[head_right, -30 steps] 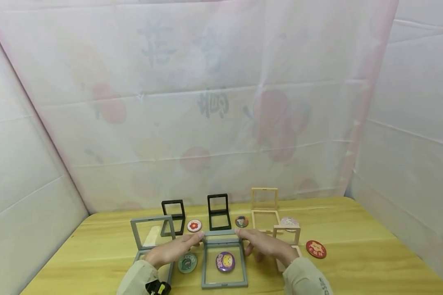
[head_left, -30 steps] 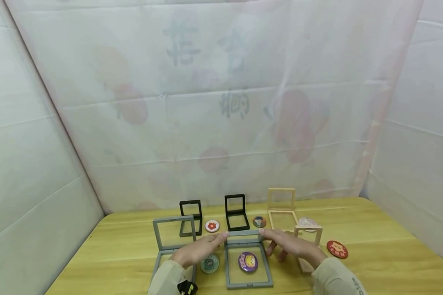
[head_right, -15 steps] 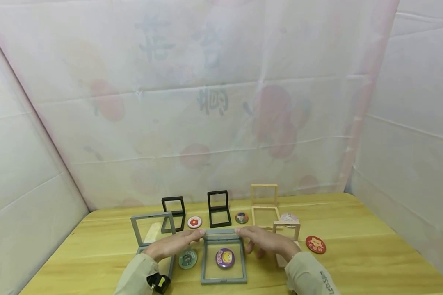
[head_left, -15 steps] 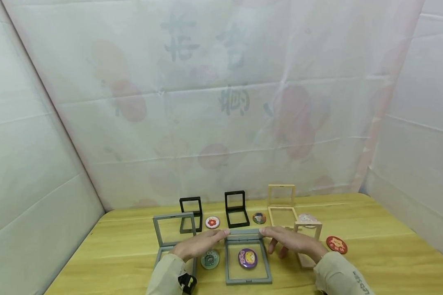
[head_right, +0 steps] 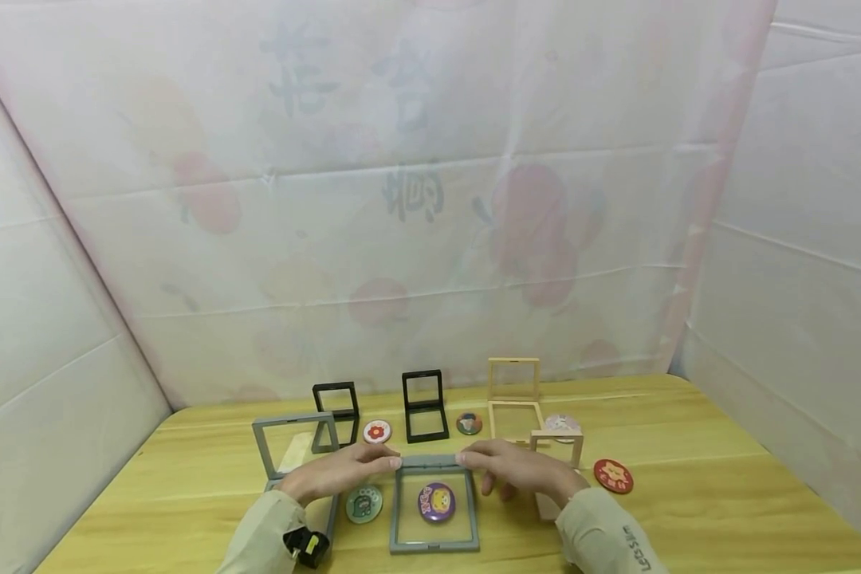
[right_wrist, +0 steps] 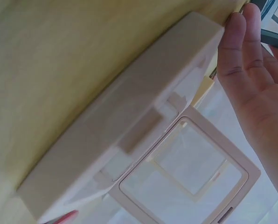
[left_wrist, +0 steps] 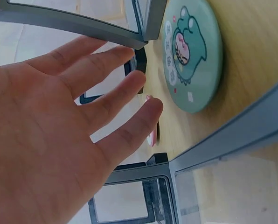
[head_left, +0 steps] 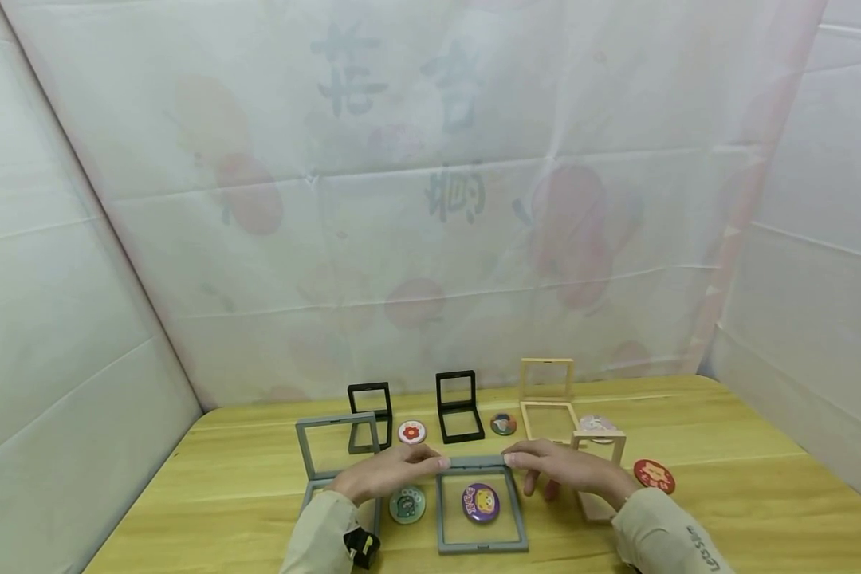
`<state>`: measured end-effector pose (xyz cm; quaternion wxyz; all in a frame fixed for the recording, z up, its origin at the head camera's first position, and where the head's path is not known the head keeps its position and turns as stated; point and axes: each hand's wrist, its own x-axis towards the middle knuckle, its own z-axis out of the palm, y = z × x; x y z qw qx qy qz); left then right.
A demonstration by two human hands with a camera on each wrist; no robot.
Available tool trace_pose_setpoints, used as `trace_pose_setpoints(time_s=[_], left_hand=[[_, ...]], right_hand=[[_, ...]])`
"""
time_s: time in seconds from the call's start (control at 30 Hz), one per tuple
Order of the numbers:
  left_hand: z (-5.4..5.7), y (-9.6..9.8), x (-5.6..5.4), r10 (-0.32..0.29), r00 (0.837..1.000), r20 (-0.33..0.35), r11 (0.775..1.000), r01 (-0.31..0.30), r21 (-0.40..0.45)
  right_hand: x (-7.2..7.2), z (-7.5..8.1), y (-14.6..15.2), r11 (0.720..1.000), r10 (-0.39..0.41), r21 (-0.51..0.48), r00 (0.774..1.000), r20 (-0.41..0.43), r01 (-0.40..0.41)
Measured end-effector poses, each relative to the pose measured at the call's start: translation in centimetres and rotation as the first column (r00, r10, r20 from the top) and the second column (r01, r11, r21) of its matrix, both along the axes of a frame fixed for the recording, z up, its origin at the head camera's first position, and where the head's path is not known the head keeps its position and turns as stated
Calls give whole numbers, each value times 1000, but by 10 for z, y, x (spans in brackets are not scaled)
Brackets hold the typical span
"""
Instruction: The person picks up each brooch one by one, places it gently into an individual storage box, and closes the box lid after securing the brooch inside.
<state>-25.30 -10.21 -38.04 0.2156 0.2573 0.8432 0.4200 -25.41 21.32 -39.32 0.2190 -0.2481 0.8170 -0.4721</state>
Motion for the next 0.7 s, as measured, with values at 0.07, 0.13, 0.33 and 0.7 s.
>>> trace_pose_setpoints(time_s=[0.07,0.13,0.33,0.7], left_hand=[[-1,-1,-1,-8,1000,5,1000,8,14],[-1,-1,-1,-11,1000,5,1000,11,19],[-3,-1,0,5,1000,5,1000,-5,-8],[-2,-1,-1,-30,999,-18,997,28,-66]], right_hand=[[-1,0,0,1000,7,13,1000,-15,-6],[-2,0,-1,1000,12,23,1000,-26,-11],[-4,0,0,999,37,38,998,-44,-35],[-3,-4,4,992,69,116,985,-160,-50]])
